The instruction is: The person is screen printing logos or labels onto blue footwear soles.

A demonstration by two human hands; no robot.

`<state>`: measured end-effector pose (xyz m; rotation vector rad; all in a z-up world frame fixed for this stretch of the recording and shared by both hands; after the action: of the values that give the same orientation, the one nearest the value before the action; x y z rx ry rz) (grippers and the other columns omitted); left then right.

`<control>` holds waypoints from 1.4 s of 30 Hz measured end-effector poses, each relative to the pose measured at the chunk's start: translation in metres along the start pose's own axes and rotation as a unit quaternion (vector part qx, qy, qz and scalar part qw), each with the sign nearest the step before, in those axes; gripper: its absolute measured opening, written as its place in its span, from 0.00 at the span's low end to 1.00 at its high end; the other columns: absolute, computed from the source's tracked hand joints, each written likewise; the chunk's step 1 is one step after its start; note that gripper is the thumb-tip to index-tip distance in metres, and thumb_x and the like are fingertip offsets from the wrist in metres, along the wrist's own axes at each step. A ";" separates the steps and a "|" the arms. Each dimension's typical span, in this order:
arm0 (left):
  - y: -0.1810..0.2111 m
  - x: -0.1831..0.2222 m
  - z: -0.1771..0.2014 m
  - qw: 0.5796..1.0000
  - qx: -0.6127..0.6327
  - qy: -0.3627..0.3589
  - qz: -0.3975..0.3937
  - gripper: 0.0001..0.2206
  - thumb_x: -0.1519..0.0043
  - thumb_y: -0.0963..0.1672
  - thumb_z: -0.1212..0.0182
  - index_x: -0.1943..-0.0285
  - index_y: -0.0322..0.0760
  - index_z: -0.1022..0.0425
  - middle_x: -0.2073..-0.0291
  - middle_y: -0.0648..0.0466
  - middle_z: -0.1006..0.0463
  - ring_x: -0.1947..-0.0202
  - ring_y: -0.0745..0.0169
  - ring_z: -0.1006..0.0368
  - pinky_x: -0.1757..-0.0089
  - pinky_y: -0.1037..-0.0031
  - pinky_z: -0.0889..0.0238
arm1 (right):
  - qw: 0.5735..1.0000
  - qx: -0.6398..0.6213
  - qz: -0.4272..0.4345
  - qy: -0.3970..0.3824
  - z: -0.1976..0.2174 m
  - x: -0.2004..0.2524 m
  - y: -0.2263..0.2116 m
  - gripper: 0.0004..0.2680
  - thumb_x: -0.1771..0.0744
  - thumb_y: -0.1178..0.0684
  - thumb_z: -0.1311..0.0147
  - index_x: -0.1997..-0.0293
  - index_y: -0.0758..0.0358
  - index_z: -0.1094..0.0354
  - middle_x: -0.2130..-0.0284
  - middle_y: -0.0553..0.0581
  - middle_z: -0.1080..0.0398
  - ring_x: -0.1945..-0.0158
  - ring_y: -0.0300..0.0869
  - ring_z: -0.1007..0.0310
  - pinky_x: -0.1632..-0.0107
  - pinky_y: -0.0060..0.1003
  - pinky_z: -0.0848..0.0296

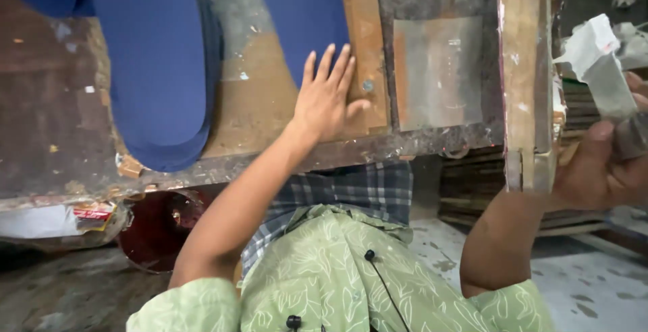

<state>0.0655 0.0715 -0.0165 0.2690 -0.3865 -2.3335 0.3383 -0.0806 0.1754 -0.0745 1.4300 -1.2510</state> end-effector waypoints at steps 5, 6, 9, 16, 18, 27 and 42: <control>0.007 -0.011 0.007 0.999 -0.017 -0.016 -0.046 0.42 0.37 0.62 0.55 0.23 0.28 0.45 0.24 0.43 0.48 0.24 0.41 0.57 0.32 0.44 0.70 | 0.974 0.041 0.031 -0.220 -0.029 -0.038 -0.037 0.12 0.27 0.61 0.62 0.50 0.77 0.29 0.62 0.68 0.24 0.60 0.50 0.19 0.49 0.36 0.24; 0.012 0.000 0.011 0.999 -0.017 -0.018 -0.047 0.42 0.37 0.62 0.55 0.23 0.28 0.45 0.24 0.43 0.48 0.24 0.41 0.57 0.32 0.44 0.70 | 0.974 0.041 0.029 -0.220 -0.030 -0.035 -0.038 0.12 0.27 0.61 0.62 0.50 0.77 0.29 0.62 0.68 0.24 0.60 0.50 0.19 0.49 0.36 0.24; 0.023 0.033 0.018 0.995 0.011 -0.062 -0.074 0.44 0.40 0.64 0.55 0.25 0.29 0.45 0.25 0.42 0.49 0.25 0.43 0.59 0.33 0.43 0.71 | 0.993 0.036 -0.007 -0.115 -0.026 -0.033 -0.035 0.11 0.26 0.61 0.61 0.51 0.78 0.29 0.65 0.65 0.23 0.64 0.46 0.19 0.53 0.36 0.21; 0.036 0.068 0.102 0.961 0.249 -0.052 -0.109 0.36 0.33 0.58 0.47 0.25 0.29 0.42 0.27 0.39 0.39 0.26 0.42 0.44 0.32 0.54 0.53 | 0.997 0.049 0.065 -0.014 -0.047 0.029 0.004 0.10 0.30 0.64 0.50 0.43 0.71 0.31 0.50 0.68 0.24 0.49 0.51 0.20 0.46 0.43 0.19; 0.034 0.072 0.136 0.940 0.331 0.016 -0.078 0.34 0.33 0.56 0.44 0.25 0.31 0.41 0.26 0.39 0.37 0.26 0.43 0.41 0.32 0.58 0.46 | 0.994 0.097 0.055 -0.013 -0.083 0.036 -0.007 0.10 0.31 0.64 0.49 0.43 0.71 0.28 0.49 0.67 0.23 0.46 0.54 0.19 0.45 0.43 0.19; -0.007 0.091 0.059 0.828 0.450 0.078 0.326 0.30 0.36 0.53 0.41 0.30 0.30 0.33 0.58 0.39 0.16 0.60 0.56 0.20 0.57 0.69 0.28 | 0.947 0.102 -0.049 -0.302 -0.184 0.015 0.086 0.15 0.36 0.65 0.46 0.44 0.63 0.25 0.55 0.64 0.25 0.49 0.56 0.26 0.45 0.45 0.30; -0.016 0.104 0.034 0.913 0.285 0.156 0.248 0.29 0.43 0.44 0.32 0.32 0.31 0.31 0.37 0.42 0.26 0.44 0.39 0.29 0.44 0.60 0.36 | 0.884 0.116 -0.087 -0.445 -0.177 0.064 0.069 0.12 0.35 0.60 0.42 0.46 0.61 0.25 0.63 0.61 0.28 0.57 0.53 0.27 0.52 0.47 0.29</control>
<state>-0.0281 0.0156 0.0012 0.7226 -0.8599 -1.6023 0.2260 0.0159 0.0405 -0.5522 0.4765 -1.2722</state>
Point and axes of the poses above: each hand's wrist, its own x-axis away from the middle knuckle, its own z-axis out of the back of the hand, y = z × x, the point moved 3 cm from there along -x, towards the middle knuckle
